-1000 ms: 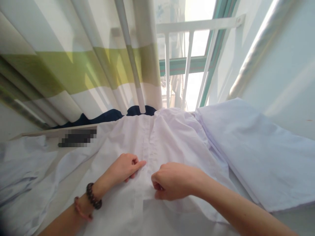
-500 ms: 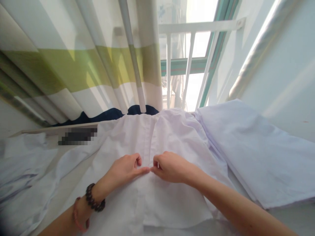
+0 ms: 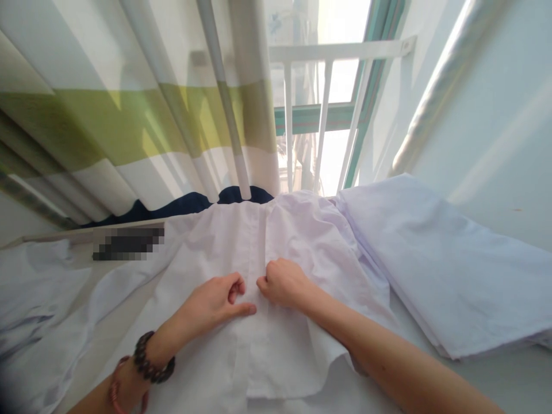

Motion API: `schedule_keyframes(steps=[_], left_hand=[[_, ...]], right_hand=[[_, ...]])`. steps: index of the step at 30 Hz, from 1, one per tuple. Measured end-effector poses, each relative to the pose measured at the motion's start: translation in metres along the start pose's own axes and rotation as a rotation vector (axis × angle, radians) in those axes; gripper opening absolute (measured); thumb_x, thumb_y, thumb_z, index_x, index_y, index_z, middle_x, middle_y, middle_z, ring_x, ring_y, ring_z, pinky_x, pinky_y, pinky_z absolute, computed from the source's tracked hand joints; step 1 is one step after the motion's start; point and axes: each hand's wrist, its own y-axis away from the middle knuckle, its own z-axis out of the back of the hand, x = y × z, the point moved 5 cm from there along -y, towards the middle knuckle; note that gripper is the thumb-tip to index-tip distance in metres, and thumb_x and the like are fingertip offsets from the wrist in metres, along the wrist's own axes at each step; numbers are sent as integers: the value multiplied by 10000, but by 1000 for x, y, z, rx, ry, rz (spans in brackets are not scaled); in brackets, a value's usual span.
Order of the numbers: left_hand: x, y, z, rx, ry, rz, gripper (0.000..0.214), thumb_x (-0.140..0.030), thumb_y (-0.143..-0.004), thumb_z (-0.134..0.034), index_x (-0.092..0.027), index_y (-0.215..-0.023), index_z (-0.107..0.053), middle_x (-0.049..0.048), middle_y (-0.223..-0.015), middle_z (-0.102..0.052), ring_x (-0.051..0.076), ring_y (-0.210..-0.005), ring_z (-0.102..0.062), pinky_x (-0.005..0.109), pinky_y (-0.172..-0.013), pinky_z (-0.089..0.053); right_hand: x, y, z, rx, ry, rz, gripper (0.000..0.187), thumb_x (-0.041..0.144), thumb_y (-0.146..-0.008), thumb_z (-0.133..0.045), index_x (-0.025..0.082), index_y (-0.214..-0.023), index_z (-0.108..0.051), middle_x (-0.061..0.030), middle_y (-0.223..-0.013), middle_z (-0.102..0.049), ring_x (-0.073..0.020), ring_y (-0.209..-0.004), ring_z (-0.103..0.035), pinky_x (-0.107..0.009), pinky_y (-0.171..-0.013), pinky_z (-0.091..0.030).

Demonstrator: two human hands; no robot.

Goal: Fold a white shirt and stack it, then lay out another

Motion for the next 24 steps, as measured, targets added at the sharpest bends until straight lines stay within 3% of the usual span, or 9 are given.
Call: schedule_keyframes(steps=[4, 9, 13, 16, 18, 24], left_hand=[[-5, 3, 0, -104, -68, -18, 325, -520, -792, -569, -223, -919, -602, 24, -1036, -625, 190, -788, -601, 292, -656, -377], [-2, 0, 7, -74, -39, -17, 251, -439, -826, -526, -200, -820, -602, 37, -890, -643, 196, -762, -585, 288, -642, -387], [0, 0, 18, -34, 210, -49, 275, -465, -808, -556, -194, -819, -604, 8, -772, -632, 168, -700, -569, 260, -614, -418], [4, -2, 15, 20, 417, 22, 364, -534, -782, -571, -181, -861, -608, 1, -747, -608, 136, -592, -535, 233, -496, -407], [6, -5, 9, 69, 532, 30, 397, -546, -761, -594, -170, -885, -610, 5, -759, -606, 127, -576, -526, 224, -463, -410], [18, -12, -4, 112, 797, 0, 439, -406, -658, -737, -153, -998, -617, -4, -759, -590, 145, -714, -568, 246, -598, -477]], right_hand=[[-7, 2, 2, 1, -146, 55, 258, 223, -791, -479, 188, -536, -463, 2, -532, -520, -106, -510, -404, -261, -486, -243], [-8, 10, 16, -14, -402, 115, 195, 196, -780, -485, 193, -590, -441, 32, -565, -553, -88, -506, -470, -224, -491, -308], [-3, 16, 13, 127, -750, 117, 123, 235, -802, -530, 202, -701, -467, 47, -572, -587, -96, -459, -550, -208, -459, -404], [-3, 13, -1, 211, -987, 108, 144, 252, -784, -594, 197, -725, -474, 40, -589, -607, -121, -527, -617, -227, -509, -478], [-6, 11, -12, 238, -1069, 117, 139, 248, -767, -627, 187, -747, -504, 43, -590, -608, -125, -559, -634, -234, -552, -491], [-10, 9, -25, 209, -1140, 152, 165, 275, -752, -673, 184, -774, -537, 51, -590, -597, -121, -540, -619, -228, -543, -475]])
